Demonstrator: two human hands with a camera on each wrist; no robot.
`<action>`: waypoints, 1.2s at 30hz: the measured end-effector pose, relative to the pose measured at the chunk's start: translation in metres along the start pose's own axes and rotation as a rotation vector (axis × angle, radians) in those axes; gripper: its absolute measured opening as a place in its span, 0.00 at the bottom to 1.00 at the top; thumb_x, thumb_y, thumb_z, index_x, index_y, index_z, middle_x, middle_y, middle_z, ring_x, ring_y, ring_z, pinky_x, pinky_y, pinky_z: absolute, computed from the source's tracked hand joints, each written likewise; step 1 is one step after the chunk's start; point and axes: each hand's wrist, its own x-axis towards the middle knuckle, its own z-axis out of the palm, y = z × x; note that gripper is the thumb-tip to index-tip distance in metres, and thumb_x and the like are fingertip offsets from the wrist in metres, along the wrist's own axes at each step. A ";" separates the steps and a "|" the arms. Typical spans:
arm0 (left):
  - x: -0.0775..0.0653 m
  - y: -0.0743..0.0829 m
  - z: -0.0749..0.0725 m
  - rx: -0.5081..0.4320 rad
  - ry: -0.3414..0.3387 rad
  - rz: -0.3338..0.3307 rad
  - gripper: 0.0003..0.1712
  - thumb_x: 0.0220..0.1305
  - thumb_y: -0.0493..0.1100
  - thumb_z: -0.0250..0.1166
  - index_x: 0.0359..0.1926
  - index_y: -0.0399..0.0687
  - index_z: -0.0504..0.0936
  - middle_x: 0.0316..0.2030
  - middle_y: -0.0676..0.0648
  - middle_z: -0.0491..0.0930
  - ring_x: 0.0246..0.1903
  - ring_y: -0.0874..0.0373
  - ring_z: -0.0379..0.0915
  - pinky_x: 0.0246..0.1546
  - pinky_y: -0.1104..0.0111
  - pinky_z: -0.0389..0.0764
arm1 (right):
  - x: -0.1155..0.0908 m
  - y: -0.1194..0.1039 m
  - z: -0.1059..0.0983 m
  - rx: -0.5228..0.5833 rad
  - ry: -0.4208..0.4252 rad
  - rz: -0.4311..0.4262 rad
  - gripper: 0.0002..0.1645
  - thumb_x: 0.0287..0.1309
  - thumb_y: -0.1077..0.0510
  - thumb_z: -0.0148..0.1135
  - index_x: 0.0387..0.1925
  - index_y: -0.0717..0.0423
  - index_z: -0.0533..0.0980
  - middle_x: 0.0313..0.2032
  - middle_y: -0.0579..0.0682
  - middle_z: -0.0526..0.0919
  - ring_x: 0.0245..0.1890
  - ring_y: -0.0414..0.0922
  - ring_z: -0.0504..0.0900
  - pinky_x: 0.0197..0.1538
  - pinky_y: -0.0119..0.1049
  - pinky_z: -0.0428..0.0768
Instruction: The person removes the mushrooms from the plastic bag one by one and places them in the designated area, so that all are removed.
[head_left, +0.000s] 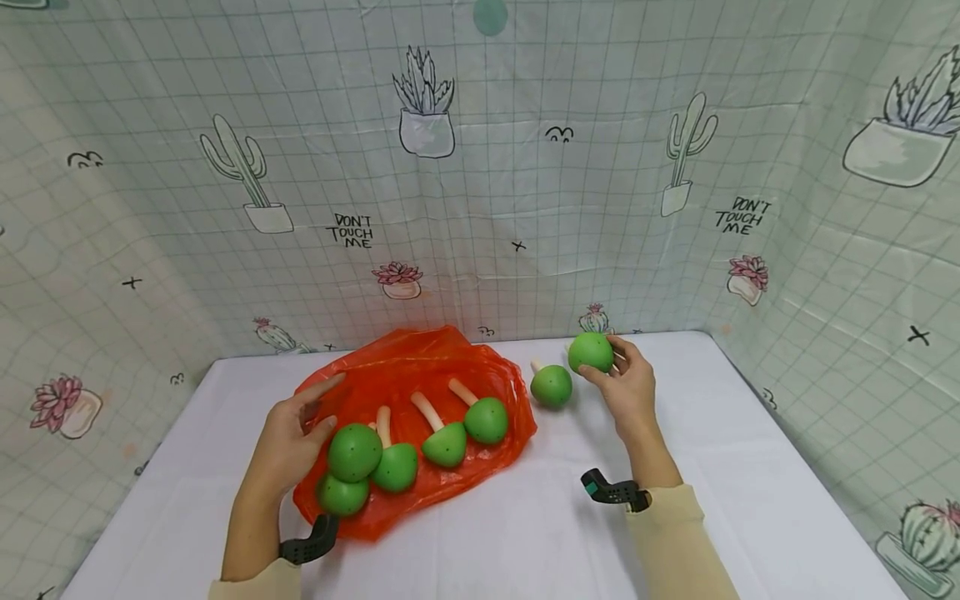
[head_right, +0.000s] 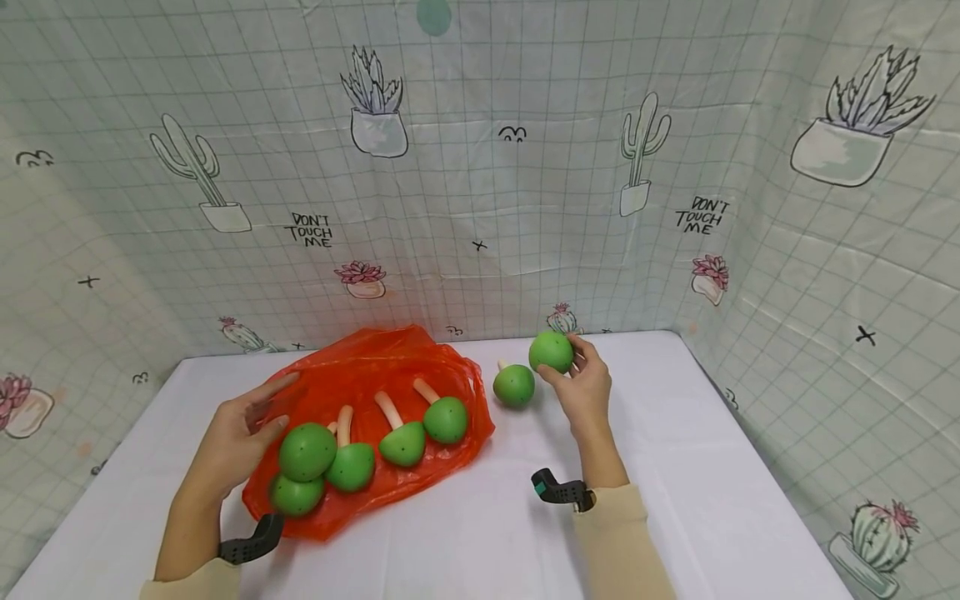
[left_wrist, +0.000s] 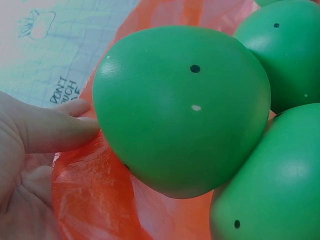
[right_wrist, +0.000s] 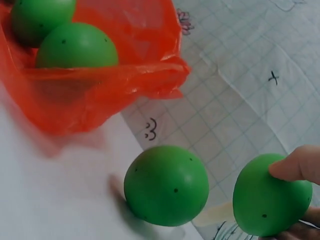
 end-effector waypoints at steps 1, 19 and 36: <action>0.000 0.000 0.000 0.001 0.000 0.001 0.34 0.71 0.23 0.59 0.76 0.39 0.71 0.71 0.33 0.71 0.65 0.34 0.74 0.63 0.48 0.76 | 0.001 0.001 -0.001 -0.005 0.003 0.005 0.45 0.59 0.71 0.71 0.76 0.67 0.63 0.75 0.64 0.66 0.75 0.56 0.67 0.74 0.48 0.70; 0.000 -0.002 -0.001 0.031 0.004 0.004 0.34 0.71 0.23 0.60 0.76 0.39 0.71 0.72 0.34 0.70 0.66 0.33 0.72 0.64 0.47 0.75 | 0.001 0.007 -0.015 -0.165 -0.065 0.150 0.47 0.59 0.68 0.69 0.77 0.68 0.60 0.75 0.68 0.63 0.76 0.63 0.63 0.75 0.55 0.68; 0.001 0.000 0.000 0.020 -0.002 -0.037 0.34 0.72 0.24 0.60 0.77 0.41 0.70 0.71 0.32 0.70 0.66 0.32 0.73 0.62 0.48 0.78 | 0.007 0.019 -0.019 -0.284 -0.181 0.252 0.48 0.59 0.69 0.70 0.76 0.73 0.58 0.73 0.71 0.62 0.73 0.66 0.64 0.74 0.59 0.66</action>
